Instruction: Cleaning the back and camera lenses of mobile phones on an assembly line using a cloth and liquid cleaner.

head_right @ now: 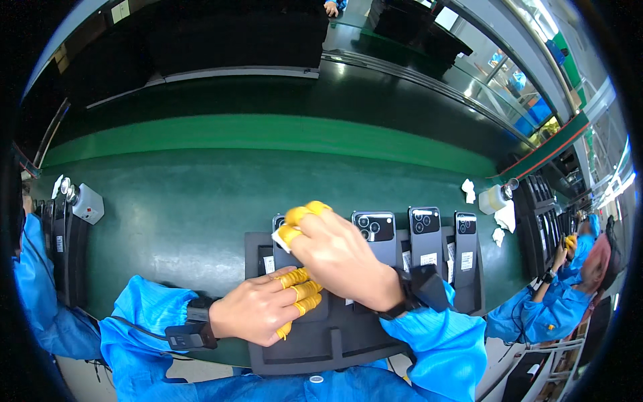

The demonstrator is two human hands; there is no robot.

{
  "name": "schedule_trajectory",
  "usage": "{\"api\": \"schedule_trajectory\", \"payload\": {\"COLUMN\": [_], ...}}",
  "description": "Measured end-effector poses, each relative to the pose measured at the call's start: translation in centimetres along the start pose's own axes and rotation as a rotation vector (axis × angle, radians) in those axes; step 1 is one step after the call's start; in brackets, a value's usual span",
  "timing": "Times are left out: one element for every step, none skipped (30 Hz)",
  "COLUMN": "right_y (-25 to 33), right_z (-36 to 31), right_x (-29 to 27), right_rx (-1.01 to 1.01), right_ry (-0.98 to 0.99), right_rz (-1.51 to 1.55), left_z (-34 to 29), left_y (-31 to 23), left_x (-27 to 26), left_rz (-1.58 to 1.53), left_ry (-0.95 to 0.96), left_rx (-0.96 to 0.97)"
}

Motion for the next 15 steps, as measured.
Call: {"api": "schedule_trajectory", "payload": {"right_y": [0.1, 0.4, 0.6, 0.5, 0.1, -0.2, -0.6, -1.0, -1.7, -2.5, -3.5, -4.7, -5.1, -5.2, -4.6], "right_z": [0.4, 0.8, 0.9, 0.8, 0.4, 0.1, 0.0, 0.0, 0.4, 0.8, 1.2, 1.1, 0.7, 0.3, 0.1], "right_x": [0.9, 1.7, 1.9, 1.9, 1.8, 1.7, 1.7, 1.8, 1.8, 1.8, 1.6, 1.4, 0.8, 0.3, 0.1], "right_rx": [-0.045, -0.100, -0.099, -0.102, -0.100, -0.098, -0.085, -0.083, -0.059, -0.036, -0.034, -0.025, 0.044, 0.105, 0.101], "right_ry": [0.029, 0.060, 0.065, 0.064, 0.059, 0.054, 0.036, 0.037, 0.028, 0.020, 0.008, -0.050, -0.058, -0.063, -0.062], "right_rz": [0.026, 0.058, 0.034, 0.036, -0.011, -0.058, -0.060, -0.061, -0.137, -0.213, -0.206, -0.205, -0.173, -0.135, -0.132], "left_z": [0.1, 0.0, -0.1, -0.2, -0.1, -0.1, 0.0, 0.1, 0.1, 0.2, 0.2, 0.1, 0.1, 0.1, 0.1], "left_y": [-0.1, 0.0, 0.0, 0.1, 0.2, 0.3, 0.2, 0.0, -0.1, 0.0, 0.2, 0.2, 0.1, 0.1, 0.2], "left_x": [0.2, 0.5, 0.4, 0.5, 0.7, 0.8, 0.7, 0.4, 0.4, 0.6, 0.7, 0.8, 0.9, 1.1, 1.1], "left_rz": [-0.009, -0.019, -0.017, -0.031, -0.048, -0.049, -0.026, -0.003, -0.004, -0.014, -0.022, -0.019, -0.016, -0.016, -0.017], "left_ry": [0.037, 0.074, 0.076, 0.094, 0.109, 0.107, 0.070, 0.035, 0.034, 0.056, 0.078, 0.079, 0.087, 0.093, 0.091], "left_rx": [0.003, -0.007, -0.012, -0.018, -0.026, -0.031, -0.026, -0.016, -0.013, -0.021, -0.026, -0.023, -0.017, -0.022, -0.027]}}
Point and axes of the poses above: each hand's wrist, its own z-axis towards the middle knuckle, its own x-axis out of the palm, y = z × x, the point moved 9 cm from there along z, towards the middle knuckle, and after that the axes turned 15 degrees about y, right-handed, at the moved point
